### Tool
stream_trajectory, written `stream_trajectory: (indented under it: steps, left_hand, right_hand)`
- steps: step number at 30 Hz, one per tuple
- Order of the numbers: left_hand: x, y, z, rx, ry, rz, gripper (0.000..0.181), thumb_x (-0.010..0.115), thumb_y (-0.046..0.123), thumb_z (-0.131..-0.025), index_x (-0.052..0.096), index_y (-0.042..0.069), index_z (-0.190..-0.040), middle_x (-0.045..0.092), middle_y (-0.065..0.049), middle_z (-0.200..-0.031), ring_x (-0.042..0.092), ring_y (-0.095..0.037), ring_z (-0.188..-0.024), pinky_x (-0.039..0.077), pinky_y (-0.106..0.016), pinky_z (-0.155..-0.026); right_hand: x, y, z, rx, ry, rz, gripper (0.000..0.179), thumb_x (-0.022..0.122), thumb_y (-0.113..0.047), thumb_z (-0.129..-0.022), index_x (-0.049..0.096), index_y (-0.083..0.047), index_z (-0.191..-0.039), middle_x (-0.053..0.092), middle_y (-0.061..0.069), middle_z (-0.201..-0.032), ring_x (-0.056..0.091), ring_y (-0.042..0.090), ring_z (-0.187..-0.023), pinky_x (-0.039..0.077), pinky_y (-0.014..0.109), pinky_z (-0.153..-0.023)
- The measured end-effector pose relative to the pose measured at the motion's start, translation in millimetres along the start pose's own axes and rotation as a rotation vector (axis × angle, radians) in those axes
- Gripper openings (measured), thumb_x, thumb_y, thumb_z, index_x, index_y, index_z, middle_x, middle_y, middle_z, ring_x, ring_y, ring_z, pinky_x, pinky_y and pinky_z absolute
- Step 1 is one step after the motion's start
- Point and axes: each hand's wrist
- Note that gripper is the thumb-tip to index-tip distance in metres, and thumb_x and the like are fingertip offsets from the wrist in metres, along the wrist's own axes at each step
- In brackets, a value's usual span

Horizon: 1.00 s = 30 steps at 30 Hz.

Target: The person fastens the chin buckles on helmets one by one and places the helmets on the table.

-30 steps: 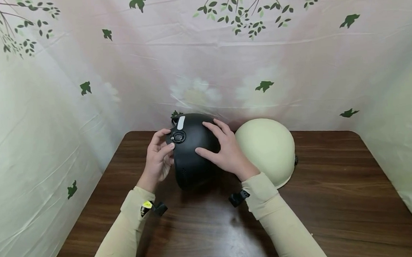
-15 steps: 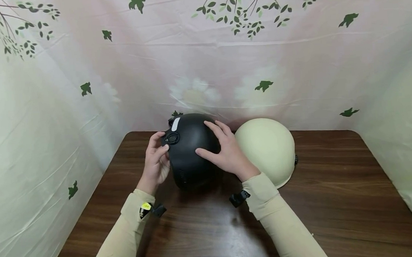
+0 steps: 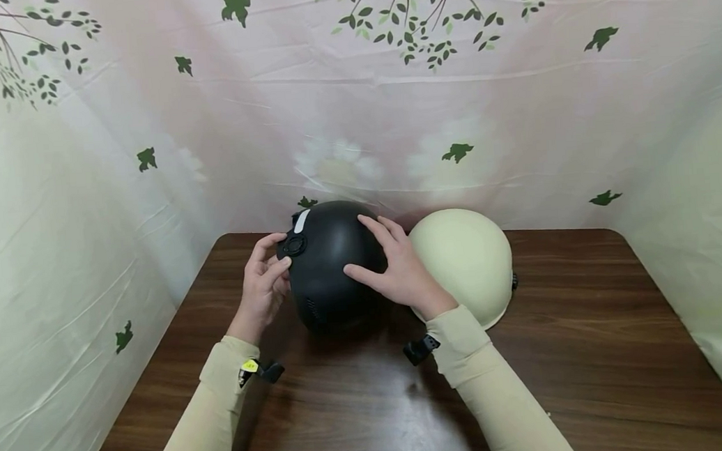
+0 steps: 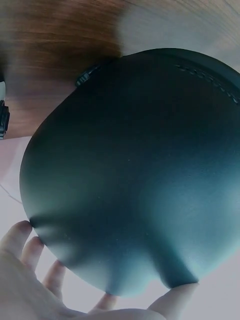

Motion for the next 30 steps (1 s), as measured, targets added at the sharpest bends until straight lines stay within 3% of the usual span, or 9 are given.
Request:
stream_trajectory:
  steps: [5,10,15,20,26,30]
  left_hand:
    - [-6.2,7.7,0.0,0.029,-0.007,-0.283,0.047,0.058,0.004,-0.109,0.05,-0.001,-0.155,0.072,0.0,-0.124,0.074,-0.008,-0.093,0.066,-0.026,-0.078]
    - [-15.0,13.1,2.0,0.084,0.034,-0.493,0.044,0.061,0.004,-0.108,0.058,0.0,-0.152,0.061,-0.014,-0.146,0.066,-0.006,-0.114,0.055,-0.021,-0.096]
    - [-23.6,14.5,4.7,0.114,0.098,-0.544,0.041,0.059,0.003,-0.109,0.061,-0.002,-0.15,0.051,-0.022,-0.16,0.06,-0.005,-0.124,0.049,-0.017,-0.104]
    - [-26.1,16.2,2.2,0.123,0.083,-0.564,0.043,0.056,0.0,-0.109,0.059,-0.005,-0.151,0.054,-0.027,-0.159,0.056,-0.009,-0.136,0.046,-0.013,-0.11]
    - [-25.9,23.0,-2.8,0.06,0.094,-0.629,0.045,0.055,0.001,-0.108,0.061,0.001,-0.153,0.055,-0.021,-0.162,0.056,-0.029,-0.144,0.046,-0.009,-0.104]
    - [-25.8,24.7,-3.7,0.035,0.088,-0.705,0.047,0.063,0.008,-0.108,0.06,0.004,-0.155,0.053,-0.018,-0.164,0.057,-0.035,-0.143,0.048,-0.018,-0.105]
  right_hand:
    - [1,0,0.5,0.001,-0.001,0.025,0.091,0.079,-0.052,-0.098,0.028,-0.041,-0.172,0.019,0.014,-0.181,0.029,0.038,-0.166,0.038,0.069,-0.125]
    - [3,-1,0.3,-0.018,-0.002,0.027,0.092,0.081,-0.051,-0.097,0.03,-0.039,-0.172,0.023,0.015,-0.179,0.032,0.038,-0.164,0.039,0.069,-0.124]
    - [7,2,0.3,-0.047,-0.007,0.047,0.09,0.081,-0.047,-0.098,0.034,-0.03,-0.172,0.036,0.012,-0.173,0.042,0.036,-0.155,0.045,0.063,-0.121]
    - [11,6,0.8,-0.046,-0.008,0.061,0.088,0.081,-0.044,-0.099,0.035,-0.026,-0.172,0.039,0.012,-0.171,0.048,0.035,-0.147,0.048,0.059,-0.116]
    - [14,8,0.2,-0.051,-0.016,0.068,0.09,0.081,-0.044,-0.098,0.033,-0.025,-0.172,0.035,0.016,-0.172,0.049,0.038,-0.145,0.049,0.06,-0.117]
    - [14,8,0.7,-0.044,-0.025,0.061,0.09,0.081,-0.044,-0.099,0.033,-0.025,-0.172,0.034,0.017,-0.172,0.048,0.038,-0.146,0.048,0.061,-0.117]
Point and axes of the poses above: each hand's wrist, its own z-axis away from the middle knuckle, its own x-axis out of the palm, y = z × x
